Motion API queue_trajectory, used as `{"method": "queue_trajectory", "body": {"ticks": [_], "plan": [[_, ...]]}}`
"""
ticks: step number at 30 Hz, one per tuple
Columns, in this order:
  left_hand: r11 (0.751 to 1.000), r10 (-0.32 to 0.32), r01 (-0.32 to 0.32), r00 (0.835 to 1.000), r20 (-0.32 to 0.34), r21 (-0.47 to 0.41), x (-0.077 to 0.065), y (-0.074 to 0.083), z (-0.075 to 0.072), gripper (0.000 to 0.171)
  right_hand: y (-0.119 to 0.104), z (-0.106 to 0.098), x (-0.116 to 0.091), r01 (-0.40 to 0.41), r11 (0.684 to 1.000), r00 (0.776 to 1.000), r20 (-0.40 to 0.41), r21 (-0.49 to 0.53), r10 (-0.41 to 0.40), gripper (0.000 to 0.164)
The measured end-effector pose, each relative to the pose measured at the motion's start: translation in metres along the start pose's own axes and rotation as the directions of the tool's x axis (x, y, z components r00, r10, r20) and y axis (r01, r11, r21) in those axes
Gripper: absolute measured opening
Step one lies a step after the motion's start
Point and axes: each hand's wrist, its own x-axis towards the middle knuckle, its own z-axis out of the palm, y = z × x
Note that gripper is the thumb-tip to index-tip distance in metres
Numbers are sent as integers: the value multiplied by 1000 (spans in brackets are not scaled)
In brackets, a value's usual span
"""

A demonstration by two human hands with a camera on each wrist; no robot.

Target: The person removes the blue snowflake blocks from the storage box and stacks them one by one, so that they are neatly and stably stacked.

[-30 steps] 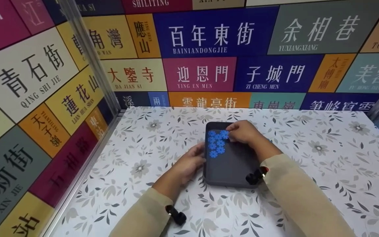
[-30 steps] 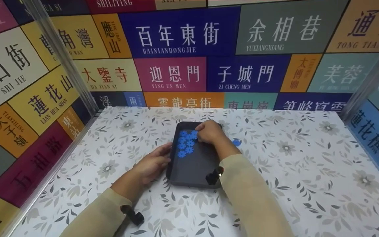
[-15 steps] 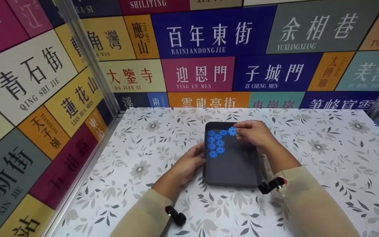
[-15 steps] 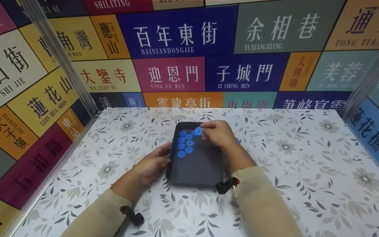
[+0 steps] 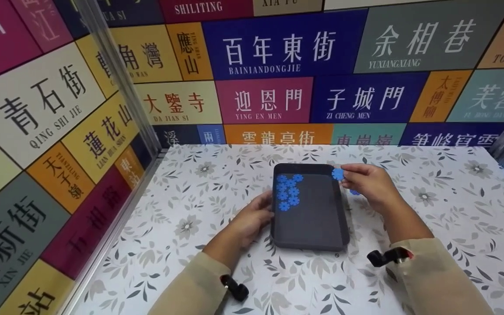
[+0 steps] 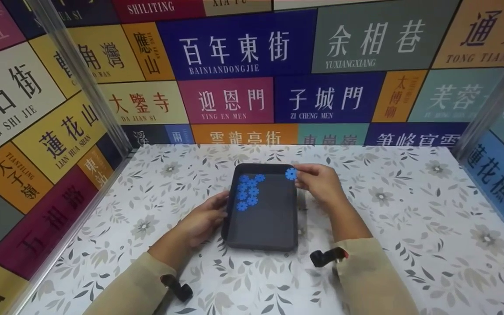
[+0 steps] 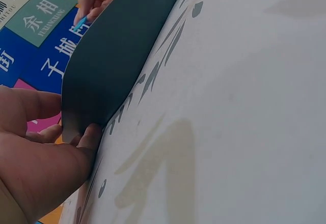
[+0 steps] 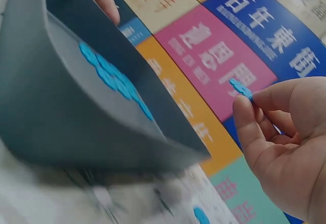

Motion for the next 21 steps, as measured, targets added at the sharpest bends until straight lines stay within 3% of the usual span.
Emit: {"method": "queue_trajectory", "body": {"ticks": [5,10,21], "plan": [[1000,-1,1,1000,7,-7,1,0,0,77,15,-27,2,-18,994,1000,-23,106,21,49],[1000,7,-7,1000,8,-3,1,0,0,77,36,-41,9,-73,986,996,-39,150,79,31],[1000,2,-2,1000,8,-7,1,0,0,76,63,-52,19,-130,990,988,-93,-45,126,53]]}}
